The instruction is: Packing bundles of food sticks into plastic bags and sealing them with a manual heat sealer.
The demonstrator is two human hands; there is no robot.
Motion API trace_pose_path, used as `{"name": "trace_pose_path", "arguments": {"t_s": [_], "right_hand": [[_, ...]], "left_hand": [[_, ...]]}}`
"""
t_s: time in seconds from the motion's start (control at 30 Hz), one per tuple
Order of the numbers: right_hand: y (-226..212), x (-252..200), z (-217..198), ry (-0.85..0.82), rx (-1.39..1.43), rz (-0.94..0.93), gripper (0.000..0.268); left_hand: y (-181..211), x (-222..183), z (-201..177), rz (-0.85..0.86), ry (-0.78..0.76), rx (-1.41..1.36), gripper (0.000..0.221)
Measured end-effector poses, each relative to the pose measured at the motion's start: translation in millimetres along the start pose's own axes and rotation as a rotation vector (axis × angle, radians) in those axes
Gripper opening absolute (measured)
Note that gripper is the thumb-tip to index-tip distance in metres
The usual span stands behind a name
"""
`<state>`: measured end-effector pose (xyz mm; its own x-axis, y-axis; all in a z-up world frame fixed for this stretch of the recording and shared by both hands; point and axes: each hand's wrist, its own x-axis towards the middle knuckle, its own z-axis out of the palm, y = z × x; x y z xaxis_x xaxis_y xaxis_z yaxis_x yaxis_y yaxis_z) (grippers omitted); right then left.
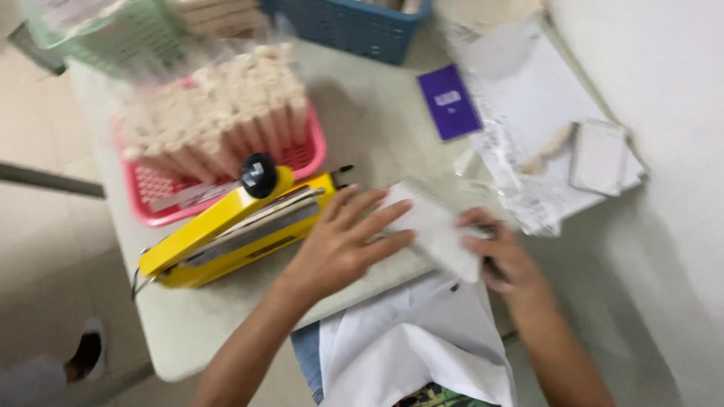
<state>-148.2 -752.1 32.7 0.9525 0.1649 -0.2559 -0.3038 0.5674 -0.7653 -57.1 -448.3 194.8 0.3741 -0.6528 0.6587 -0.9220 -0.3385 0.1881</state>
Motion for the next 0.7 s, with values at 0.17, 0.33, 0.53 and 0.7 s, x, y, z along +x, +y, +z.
{"name": "trace_pose_path", "arguments": {"t_s": [0.17, 0.33, 0.53, 0.7], "right_hand": [[-101, 8, -53, 0.559, -0.452, -0.205, 0.026], [-100, 39, -98, 0.521, -1.020, -0.326, 0.044], [-42, 52, -102, 0.895, -1.526, -0.268, 0.047], [23, 60, 37, 0.441, -1.546, -0.883, 0.052]], "left_hand": [[18, -14, -31, -0.052, -0.031, 0.063, 0.020], [15, -46, -108, -0.109, -0.009, 0.049, 0.016], [-62, -99, -200, -0.392, 0.037, 0.221, 0.013], [-174, -151, -182, -1.004, -0.377, 0.276, 0.032]]}}
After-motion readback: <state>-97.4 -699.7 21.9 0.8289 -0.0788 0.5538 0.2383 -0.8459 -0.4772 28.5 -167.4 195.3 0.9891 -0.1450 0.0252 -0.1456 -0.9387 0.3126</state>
